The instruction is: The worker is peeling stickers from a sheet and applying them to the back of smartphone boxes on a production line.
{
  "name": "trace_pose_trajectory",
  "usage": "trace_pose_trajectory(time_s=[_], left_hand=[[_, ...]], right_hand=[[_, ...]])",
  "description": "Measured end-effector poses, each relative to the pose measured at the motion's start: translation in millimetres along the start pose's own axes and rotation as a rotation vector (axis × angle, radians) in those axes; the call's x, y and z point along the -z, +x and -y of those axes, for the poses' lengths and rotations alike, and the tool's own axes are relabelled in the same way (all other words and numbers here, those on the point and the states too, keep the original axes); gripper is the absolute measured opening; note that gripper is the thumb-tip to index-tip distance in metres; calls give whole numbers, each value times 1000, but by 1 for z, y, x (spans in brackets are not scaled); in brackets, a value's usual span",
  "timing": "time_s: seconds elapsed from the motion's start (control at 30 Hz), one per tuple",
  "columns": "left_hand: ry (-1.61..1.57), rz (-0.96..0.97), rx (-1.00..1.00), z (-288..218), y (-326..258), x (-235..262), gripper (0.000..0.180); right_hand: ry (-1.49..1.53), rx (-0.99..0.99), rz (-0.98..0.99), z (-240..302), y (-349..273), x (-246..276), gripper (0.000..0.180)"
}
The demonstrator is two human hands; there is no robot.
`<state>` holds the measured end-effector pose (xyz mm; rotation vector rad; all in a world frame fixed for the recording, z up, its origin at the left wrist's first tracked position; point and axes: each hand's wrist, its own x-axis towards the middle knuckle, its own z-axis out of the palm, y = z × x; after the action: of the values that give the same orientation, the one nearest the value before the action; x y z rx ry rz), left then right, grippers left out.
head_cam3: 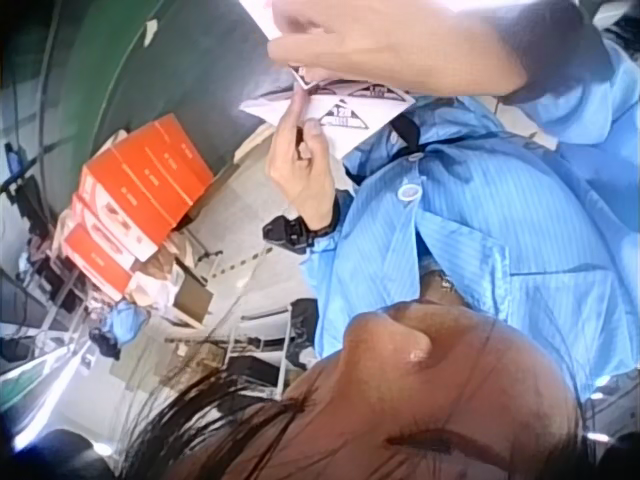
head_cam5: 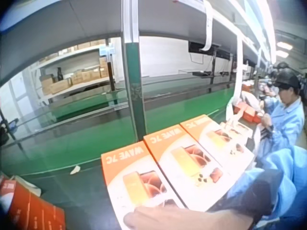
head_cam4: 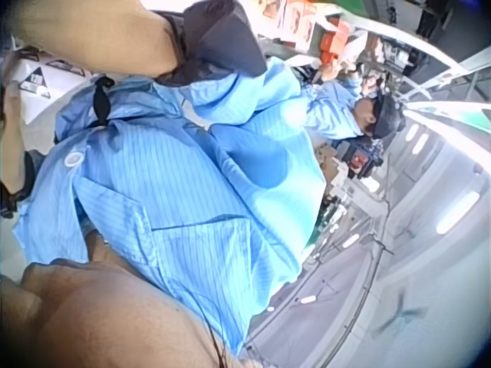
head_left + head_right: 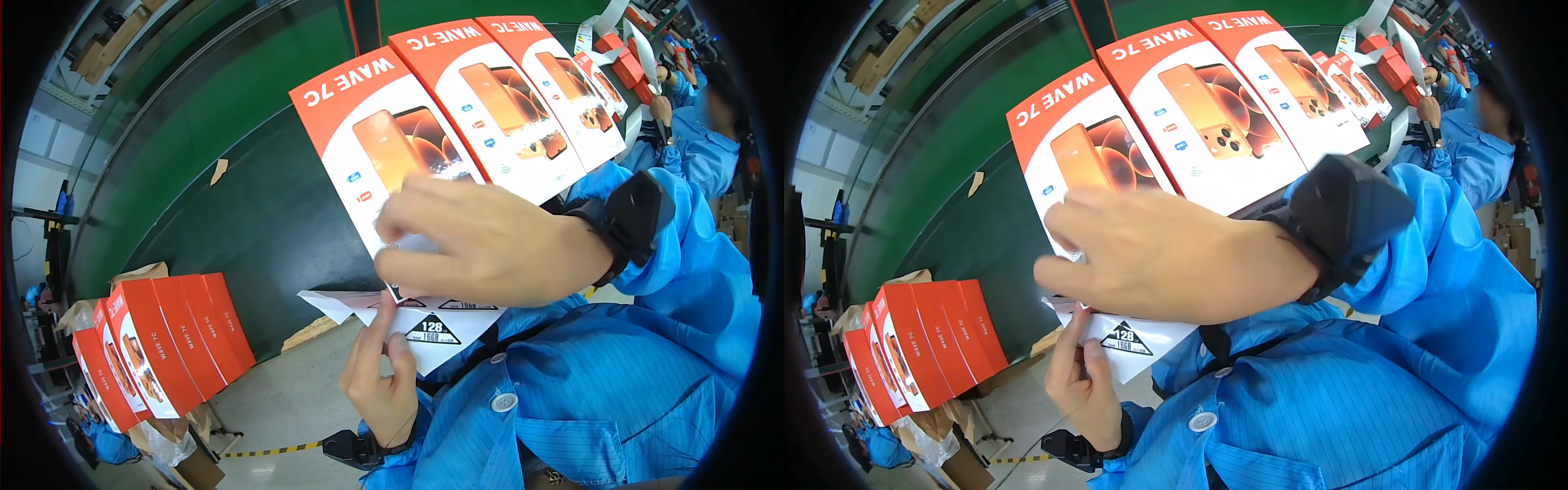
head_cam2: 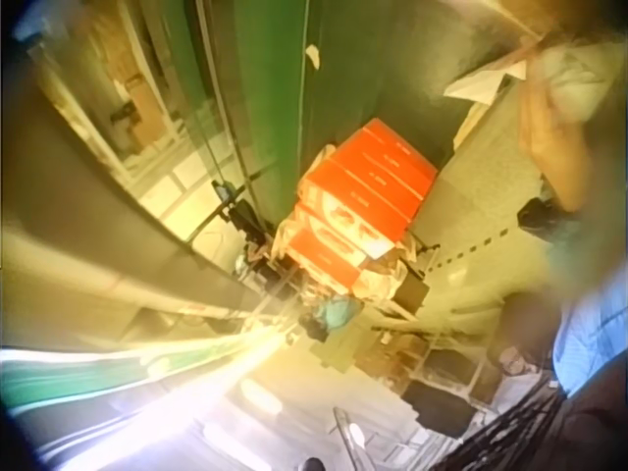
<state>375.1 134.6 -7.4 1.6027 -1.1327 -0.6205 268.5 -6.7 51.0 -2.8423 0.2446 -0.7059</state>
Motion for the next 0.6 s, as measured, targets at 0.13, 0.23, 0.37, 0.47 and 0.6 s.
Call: trace_pose_trajectory(time_s=[0.13, 0.23, 0.37, 0.47, 0.6], left_hand=[[4, 6, 67, -7, 1, 0, 34], [-18, 48, 60, -7, 0, -3, 33], [-154, -593, -203, 2, -13, 0, 33], [-273, -1025, -315, -2, -9, -2, 31], [82, -1050, -506, 9, -20, -14, 31]], right_hand=[[-67, -143, -115, -13, 1, 0, 35], [-104, -233, 82, -10, 4, 2, 34], [288, -268, -62, -3, 6, 16, 32], [865, -456, 268, 27, -9, 22, 31], [1052, -202, 60, 46, -14, -23, 29]])
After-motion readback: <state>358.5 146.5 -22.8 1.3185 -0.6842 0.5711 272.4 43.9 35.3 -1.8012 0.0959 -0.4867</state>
